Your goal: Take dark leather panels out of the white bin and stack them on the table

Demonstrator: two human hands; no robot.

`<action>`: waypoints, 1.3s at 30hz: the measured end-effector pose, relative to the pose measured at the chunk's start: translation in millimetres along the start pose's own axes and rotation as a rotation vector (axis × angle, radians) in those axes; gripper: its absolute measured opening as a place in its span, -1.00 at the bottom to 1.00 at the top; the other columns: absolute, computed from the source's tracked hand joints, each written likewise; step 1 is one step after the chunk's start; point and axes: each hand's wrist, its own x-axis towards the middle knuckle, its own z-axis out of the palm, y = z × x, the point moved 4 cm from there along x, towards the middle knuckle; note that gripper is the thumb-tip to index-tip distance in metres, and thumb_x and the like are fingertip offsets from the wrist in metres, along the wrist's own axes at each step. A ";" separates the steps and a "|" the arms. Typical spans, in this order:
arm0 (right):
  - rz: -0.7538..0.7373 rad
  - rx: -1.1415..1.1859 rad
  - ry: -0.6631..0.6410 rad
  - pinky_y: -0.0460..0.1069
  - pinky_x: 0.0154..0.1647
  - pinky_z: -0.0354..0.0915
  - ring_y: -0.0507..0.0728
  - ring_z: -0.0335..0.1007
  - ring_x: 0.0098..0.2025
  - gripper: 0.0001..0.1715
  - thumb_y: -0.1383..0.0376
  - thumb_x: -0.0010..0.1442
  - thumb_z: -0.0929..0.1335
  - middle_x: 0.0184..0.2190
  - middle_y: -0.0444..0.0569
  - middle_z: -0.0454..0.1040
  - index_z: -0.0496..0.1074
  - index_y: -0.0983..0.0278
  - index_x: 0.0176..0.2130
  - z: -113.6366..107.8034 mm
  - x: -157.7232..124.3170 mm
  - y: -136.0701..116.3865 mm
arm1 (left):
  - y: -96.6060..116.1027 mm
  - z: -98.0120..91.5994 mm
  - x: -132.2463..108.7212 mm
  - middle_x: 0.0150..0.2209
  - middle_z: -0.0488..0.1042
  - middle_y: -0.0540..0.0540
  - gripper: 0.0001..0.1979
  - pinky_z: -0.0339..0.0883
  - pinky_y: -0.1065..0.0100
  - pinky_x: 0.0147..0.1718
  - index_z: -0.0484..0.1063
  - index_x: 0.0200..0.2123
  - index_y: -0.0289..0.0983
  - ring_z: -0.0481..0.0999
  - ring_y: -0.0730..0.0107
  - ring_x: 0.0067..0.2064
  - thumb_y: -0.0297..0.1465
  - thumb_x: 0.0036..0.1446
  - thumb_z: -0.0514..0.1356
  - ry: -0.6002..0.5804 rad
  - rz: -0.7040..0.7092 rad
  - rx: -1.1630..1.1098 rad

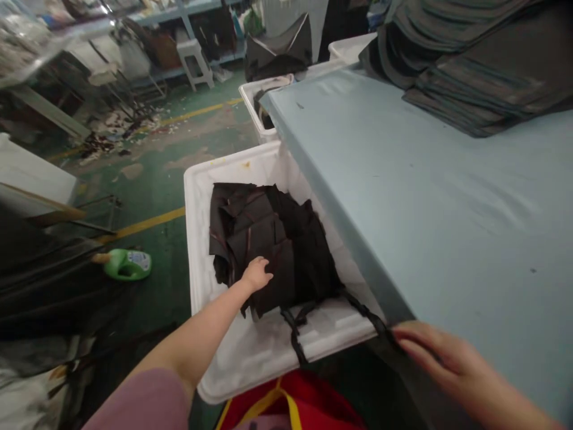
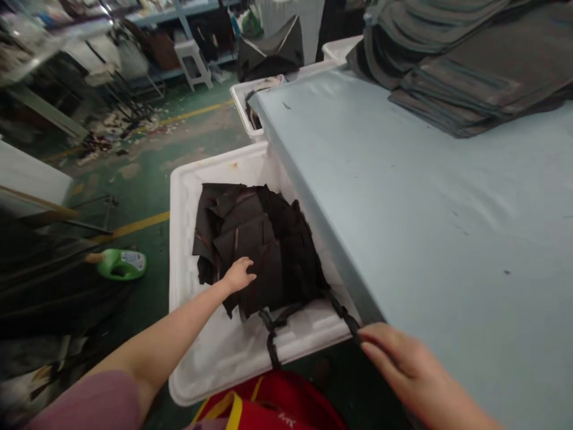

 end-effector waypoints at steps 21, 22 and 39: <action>0.669 -0.251 -0.256 -0.03 -0.23 0.32 0.27 0.42 -0.11 -0.57 0.10 0.04 0.38 -0.18 0.17 0.50 0.49 0.34 -0.17 185.3 231.1 101.3 | -38.4 12.2 53.4 -0.11 0.44 -0.13 -0.77 0.25 0.31 -0.04 0.36 -0.11 -0.26 0.40 0.29 -0.04 -0.36 0.19 0.03 0.266 -0.155 -0.028; 0.674 -0.276 -0.263 -0.02 -0.24 0.32 0.28 0.43 -0.12 -0.53 0.05 0.01 0.38 -0.20 0.18 0.50 0.49 0.34 -0.19 184.7 230.6 99.0 | -48.1 1.0 50.9 -0.13 0.45 -0.14 -0.74 0.28 0.31 -0.08 0.35 -0.09 -0.28 0.43 0.27 -0.07 -0.35 0.19 0.01 0.315 -0.199 -0.058; 0.110 -0.073 -0.288 -0.08 -0.29 0.23 0.10 0.41 -0.32 -0.64 0.19 0.23 0.20 -0.41 0.05 0.48 0.44 0.33 -0.40 175.4 257.6 -107.1 | 0.0 69.4 -28.4 0.19 0.11 -0.37 -0.06 -0.17 -0.04 0.21 0.19 0.10 -0.40 -0.04 -0.14 0.25 -0.19 -0.41 0.39 0.086 -0.130 -0.340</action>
